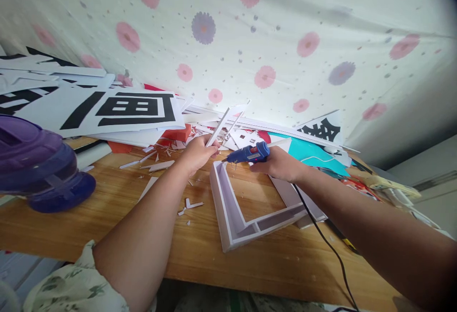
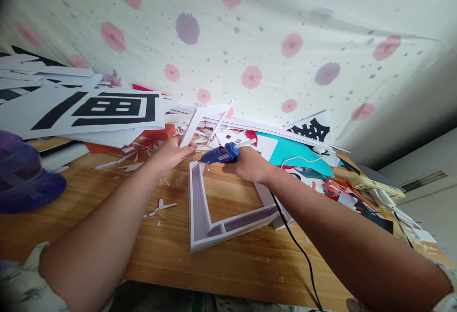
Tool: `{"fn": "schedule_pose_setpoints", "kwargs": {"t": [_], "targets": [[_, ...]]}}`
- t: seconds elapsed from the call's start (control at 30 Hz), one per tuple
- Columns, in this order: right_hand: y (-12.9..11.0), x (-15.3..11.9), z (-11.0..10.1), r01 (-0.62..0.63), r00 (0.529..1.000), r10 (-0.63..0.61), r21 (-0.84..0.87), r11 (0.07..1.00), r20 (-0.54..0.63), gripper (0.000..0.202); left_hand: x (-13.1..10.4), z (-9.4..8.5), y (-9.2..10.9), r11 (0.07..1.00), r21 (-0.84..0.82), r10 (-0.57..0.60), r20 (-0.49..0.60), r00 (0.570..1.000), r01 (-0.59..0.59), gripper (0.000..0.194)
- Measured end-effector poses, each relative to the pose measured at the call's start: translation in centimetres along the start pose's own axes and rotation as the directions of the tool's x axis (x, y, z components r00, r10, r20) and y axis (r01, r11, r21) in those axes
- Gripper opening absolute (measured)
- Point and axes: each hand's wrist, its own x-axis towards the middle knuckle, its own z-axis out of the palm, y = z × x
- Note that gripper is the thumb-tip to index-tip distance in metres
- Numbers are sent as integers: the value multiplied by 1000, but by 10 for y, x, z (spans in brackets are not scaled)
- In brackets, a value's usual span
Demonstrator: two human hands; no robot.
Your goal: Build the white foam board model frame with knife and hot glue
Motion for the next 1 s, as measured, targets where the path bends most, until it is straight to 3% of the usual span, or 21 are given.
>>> {"fn": "schedule_pose_setpoints", "kwargs": {"t": [0.27, 0.53, 0.77, 1.0], "targets": [[-6, 5, 13, 92, 995, -91, -54, 994, 27, 30, -1, 1, 3, 1000, 11, -20, -21, 1000, 20, 6], [-12, 4, 14, -1, 1000, 4, -95, 996, 29, 28, -2, 1, 5, 1000, 15, -11, -22, 1000, 11, 7], [-16, -2, 12, 49, 998, -43, -112, 992, 56, 32, -3, 0, 4, 1000, 9, -4, -11, 1000, 4, 4], [-17, -11, 12, -6, 999, 14, -177, 984, 41, 19, -2, 0, 2, 1000, -12, -2, -6, 1000, 2, 5]]}}
